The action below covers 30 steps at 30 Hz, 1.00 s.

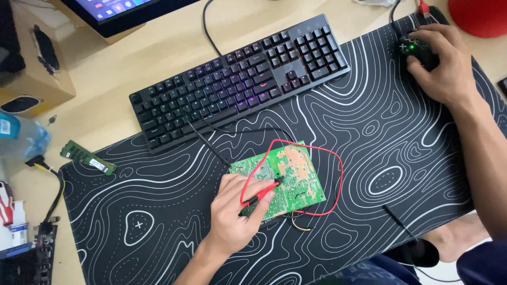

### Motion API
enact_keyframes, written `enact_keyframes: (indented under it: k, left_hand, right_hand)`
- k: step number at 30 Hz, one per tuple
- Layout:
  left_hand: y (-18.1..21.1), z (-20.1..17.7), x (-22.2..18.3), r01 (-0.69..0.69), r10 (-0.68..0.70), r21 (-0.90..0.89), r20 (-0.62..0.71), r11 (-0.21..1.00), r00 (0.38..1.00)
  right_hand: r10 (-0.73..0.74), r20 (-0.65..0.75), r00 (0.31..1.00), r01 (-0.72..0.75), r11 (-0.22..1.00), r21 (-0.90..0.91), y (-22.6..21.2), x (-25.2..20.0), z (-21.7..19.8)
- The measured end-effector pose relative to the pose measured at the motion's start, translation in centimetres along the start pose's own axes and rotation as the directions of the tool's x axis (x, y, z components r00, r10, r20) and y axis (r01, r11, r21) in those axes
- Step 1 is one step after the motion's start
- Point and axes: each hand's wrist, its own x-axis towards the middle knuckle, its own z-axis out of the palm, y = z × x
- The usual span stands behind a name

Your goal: Testing various points on a circuit board using multimeter probes at a workstation.

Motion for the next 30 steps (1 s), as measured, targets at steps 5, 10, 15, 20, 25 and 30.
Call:
enact_keyframes:
  k: [5,10,15,20,25,30]
  left_hand:
    - [-0.3,-0.3,0.1,0.025,-0.025,-0.022,-0.028,0.999,0.999]
    - [-0.4,-0.3,0.2,0.0,0.0,0.003,-0.021,1.0,1.0]
    - [-1.0,-0.1,-0.6,-0.037,0.037,0.045,0.0,0.998,0.999]
    - [-1.1,0.1,-1.0,-0.015,0.015,0.04,0.002,0.999,1.0]
    - [-1.0,0.7,-1.3,-0.02,0.021,0.034,-0.022,0.999,1.0]
    - [-0.8,1.2,-1.5,-0.03,0.033,0.069,-0.036,0.997,0.999]
  right_hand:
    - [0.017,-0.005,1.0,-0.017,1.0,-0.016,0.2,-0.1,0.0]
    - [0.026,0.007,1.0,-0.026,1.0,-0.01,-0.1,-0.3,-0.3]
    - [0.006,-0.005,1.0,-0.006,1.0,0.011,0.3,-0.8,-0.3]
    - [0.039,0.01,0.999,-0.039,0.999,0.029,-0.5,-0.5,-0.5]
    - [0.045,0.006,0.999,-0.045,0.999,0.019,-0.4,-0.6,-0.5]
    - [0.051,0.015,0.999,-0.052,0.997,0.058,-0.6,-0.5,-0.6]
